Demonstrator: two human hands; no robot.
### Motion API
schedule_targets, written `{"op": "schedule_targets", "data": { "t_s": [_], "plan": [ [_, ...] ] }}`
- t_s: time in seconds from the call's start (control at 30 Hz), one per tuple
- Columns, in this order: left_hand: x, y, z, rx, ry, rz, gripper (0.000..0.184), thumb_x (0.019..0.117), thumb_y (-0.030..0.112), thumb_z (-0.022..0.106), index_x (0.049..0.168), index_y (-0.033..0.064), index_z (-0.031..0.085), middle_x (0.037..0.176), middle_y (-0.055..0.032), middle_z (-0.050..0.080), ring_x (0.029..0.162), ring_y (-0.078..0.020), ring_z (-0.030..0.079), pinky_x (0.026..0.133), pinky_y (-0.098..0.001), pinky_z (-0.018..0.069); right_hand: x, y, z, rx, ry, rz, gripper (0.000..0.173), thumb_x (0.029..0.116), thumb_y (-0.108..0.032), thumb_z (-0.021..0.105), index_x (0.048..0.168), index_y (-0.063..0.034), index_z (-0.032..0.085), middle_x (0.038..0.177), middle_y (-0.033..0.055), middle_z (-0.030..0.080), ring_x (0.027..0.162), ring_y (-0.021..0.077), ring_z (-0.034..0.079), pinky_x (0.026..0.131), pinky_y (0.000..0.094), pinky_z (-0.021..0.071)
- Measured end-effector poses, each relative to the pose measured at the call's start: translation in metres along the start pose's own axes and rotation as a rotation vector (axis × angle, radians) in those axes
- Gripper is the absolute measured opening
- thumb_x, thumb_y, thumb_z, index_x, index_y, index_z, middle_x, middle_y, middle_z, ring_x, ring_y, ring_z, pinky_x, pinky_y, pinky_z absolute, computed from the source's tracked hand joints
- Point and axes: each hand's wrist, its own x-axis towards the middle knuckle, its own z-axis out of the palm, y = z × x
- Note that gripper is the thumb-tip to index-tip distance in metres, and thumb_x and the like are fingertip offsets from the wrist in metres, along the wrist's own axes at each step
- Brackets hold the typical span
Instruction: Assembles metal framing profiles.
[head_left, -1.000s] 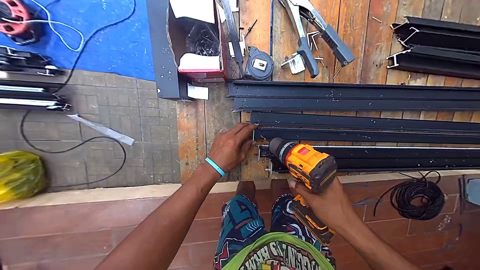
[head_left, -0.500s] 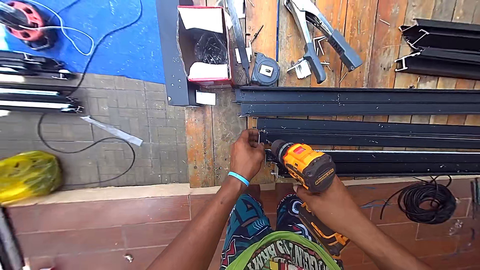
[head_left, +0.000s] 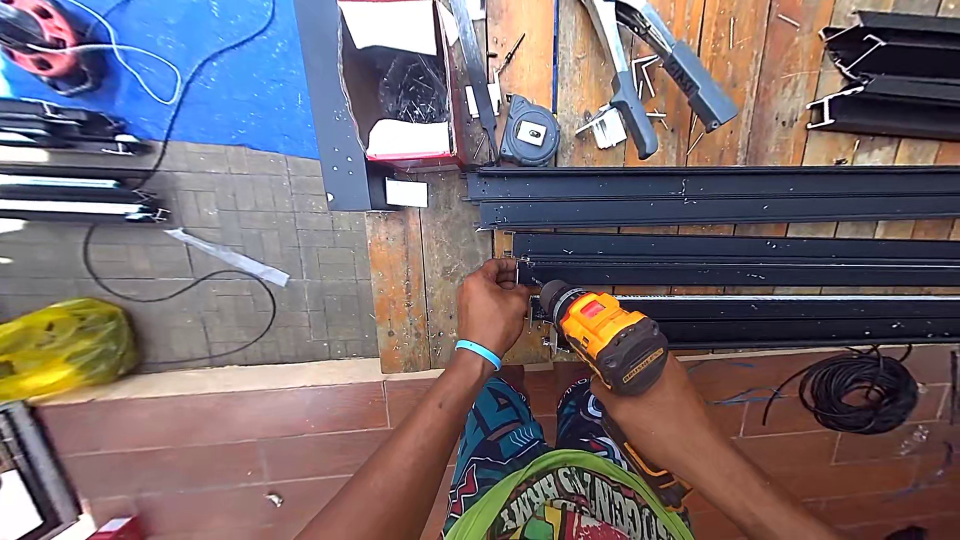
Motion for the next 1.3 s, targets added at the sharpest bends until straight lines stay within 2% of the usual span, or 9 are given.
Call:
{"op": "schedule_targets", "data": {
  "t_s": [0.23, 0.3, 0.43, 0.57, 0.8, 1.3],
  "plan": [
    [0.0, 0.006, 0.002, 0.029, -0.001, -0.049, 0.034, 0.0798, 0.005, 0.081, 0.112, 0.0115, 0.073, 0.095, -0.0005, 0.077, 0.081, -0.0127, 0.073, 0.075, -0.0415, 0.0608, -0.001, -0.005, -0.005, -0.044, -0.031, 0.011, 0.035, 0.0769, -0.032, 0.079, 0.109, -0.0216, 0.069, 0.093, -0.0064, 0.071, 0.091, 0.0045, 0.068, 0.081, 0.0321, 0.0574],
    [0.0, 0.007, 0.001, 0.026, -0.011, -0.069, 0.035, 0.0802, 0.005, 0.081, 0.113, 0.0118, 0.073, 0.096, -0.0009, 0.078, 0.083, -0.0133, 0.074, 0.077, -0.0429, 0.0613, -0.001, -0.007, -0.007, -0.043, -0.048, 0.022, 0.036, 0.0769, -0.031, 0.08, 0.109, -0.0224, 0.069, 0.093, -0.0069, 0.071, 0.091, 0.0043, 0.068, 0.08, 0.0323, 0.0576],
    [0.001, 0.008, 0.0, 0.035, -0.024, -0.086, 0.034, 0.0806, 0.006, 0.081, 0.113, 0.0115, 0.073, 0.093, -0.0011, 0.078, 0.082, -0.0137, 0.074, 0.077, -0.0429, 0.0607, -0.001, -0.009, -0.008, -0.064, -0.063, 0.022, 0.031, 0.078, -0.032, 0.079, 0.107, -0.0239, 0.069, 0.091, -0.0073, 0.071, 0.089, 0.0043, 0.068, 0.078, 0.0328, 0.0577],
    [0.001, 0.01, -0.001, 0.051, -0.024, -0.092, 0.033, 0.0817, 0.005, 0.08, 0.114, 0.0107, 0.073, 0.092, -0.0017, 0.078, 0.081, -0.0137, 0.073, 0.075, -0.0424, 0.0603, 0.0, -0.01, -0.009, -0.076, -0.09, 0.038, 0.032, 0.0796, -0.032, 0.079, 0.11, -0.0242, 0.07, 0.092, -0.0068, 0.071, 0.09, 0.0056, 0.069, 0.08, 0.0346, 0.057],
    [0.002, 0.012, -0.002, 0.068, -0.04, -0.089, 0.035, 0.0822, 0.004, 0.078, 0.116, 0.0101, 0.073, 0.095, -0.0024, 0.078, 0.084, -0.0136, 0.074, 0.077, -0.0426, 0.0605, 0.004, -0.011, -0.014, -0.046, -0.093, 0.067, 0.026, 0.0797, -0.03, 0.08, 0.103, -0.0215, 0.07, 0.089, -0.0053, 0.07, 0.086, 0.0063, 0.068, 0.076, 0.0333, 0.0567],
    [0.0, 0.012, -0.002, 0.1, -0.014, -0.032, 0.033, 0.0813, 0.006, 0.082, 0.113, 0.0118, 0.076, 0.094, -0.0005, 0.079, 0.083, -0.0119, 0.075, 0.079, -0.0419, 0.0617, 0.009, -0.008, -0.016, -0.101, -0.106, 0.033, 0.025, 0.0803, -0.033, 0.079, 0.101, -0.0226, 0.07, 0.086, -0.0047, 0.069, 0.083, 0.0089, 0.068, 0.073, 0.0369, 0.0561]
  ]
}}
